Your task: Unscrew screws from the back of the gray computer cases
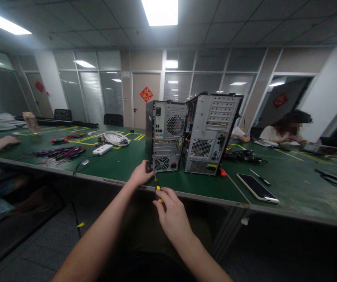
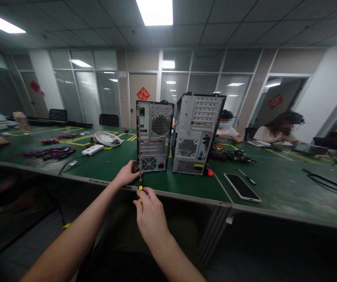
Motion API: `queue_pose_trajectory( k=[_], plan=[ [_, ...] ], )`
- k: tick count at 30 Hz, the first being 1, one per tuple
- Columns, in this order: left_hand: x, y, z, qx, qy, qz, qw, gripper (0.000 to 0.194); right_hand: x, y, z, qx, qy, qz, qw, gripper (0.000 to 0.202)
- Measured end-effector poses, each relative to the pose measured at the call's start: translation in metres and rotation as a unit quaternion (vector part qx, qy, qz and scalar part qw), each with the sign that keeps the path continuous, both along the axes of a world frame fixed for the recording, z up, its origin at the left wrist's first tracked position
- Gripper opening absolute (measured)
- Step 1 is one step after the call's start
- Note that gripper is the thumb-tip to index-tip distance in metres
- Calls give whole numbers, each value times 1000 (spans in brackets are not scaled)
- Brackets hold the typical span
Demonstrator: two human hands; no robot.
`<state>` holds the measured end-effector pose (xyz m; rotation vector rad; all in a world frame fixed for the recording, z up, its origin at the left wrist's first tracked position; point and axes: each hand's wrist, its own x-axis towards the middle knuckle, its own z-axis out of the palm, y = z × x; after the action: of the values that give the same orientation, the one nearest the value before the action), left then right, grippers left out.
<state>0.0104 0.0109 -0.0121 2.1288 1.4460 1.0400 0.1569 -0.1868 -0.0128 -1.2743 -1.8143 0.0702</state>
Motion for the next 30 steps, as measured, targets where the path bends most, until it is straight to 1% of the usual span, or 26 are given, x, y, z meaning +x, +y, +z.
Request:
queue_pose_trajectory(
  k=[5, 8, 13, 18, 24, 30],
  plan=[
    [0, -1, 1, -3, 1, -1, 1000, 55, 1, -1, -2, 2, -49, -16, 999, 37],
    [0, -1, 0, -2, -2, -1, 1000, 56, 1, -1, 0, -2, -61, -17, 998, 38],
    [0, 0, 1, 2, 0, 4, 1000, 55, -2, -2, 4, -29, -31, -6, 999, 29],
    [0, 1, -1, -2, -6, -5, 1000, 54, -3, -4, 6, -36, 3, 6, 999, 22],
    [-1, 2, -2, 0, -14, -9, 1000, 54, -2, -3, 6, -21, 16, 1, 1000, 24],
    [0, 1, 0, -9, -10, -6, 1000, 55, -1, 1, 2, -4, 18, 11, 1000, 27]
  ],
)
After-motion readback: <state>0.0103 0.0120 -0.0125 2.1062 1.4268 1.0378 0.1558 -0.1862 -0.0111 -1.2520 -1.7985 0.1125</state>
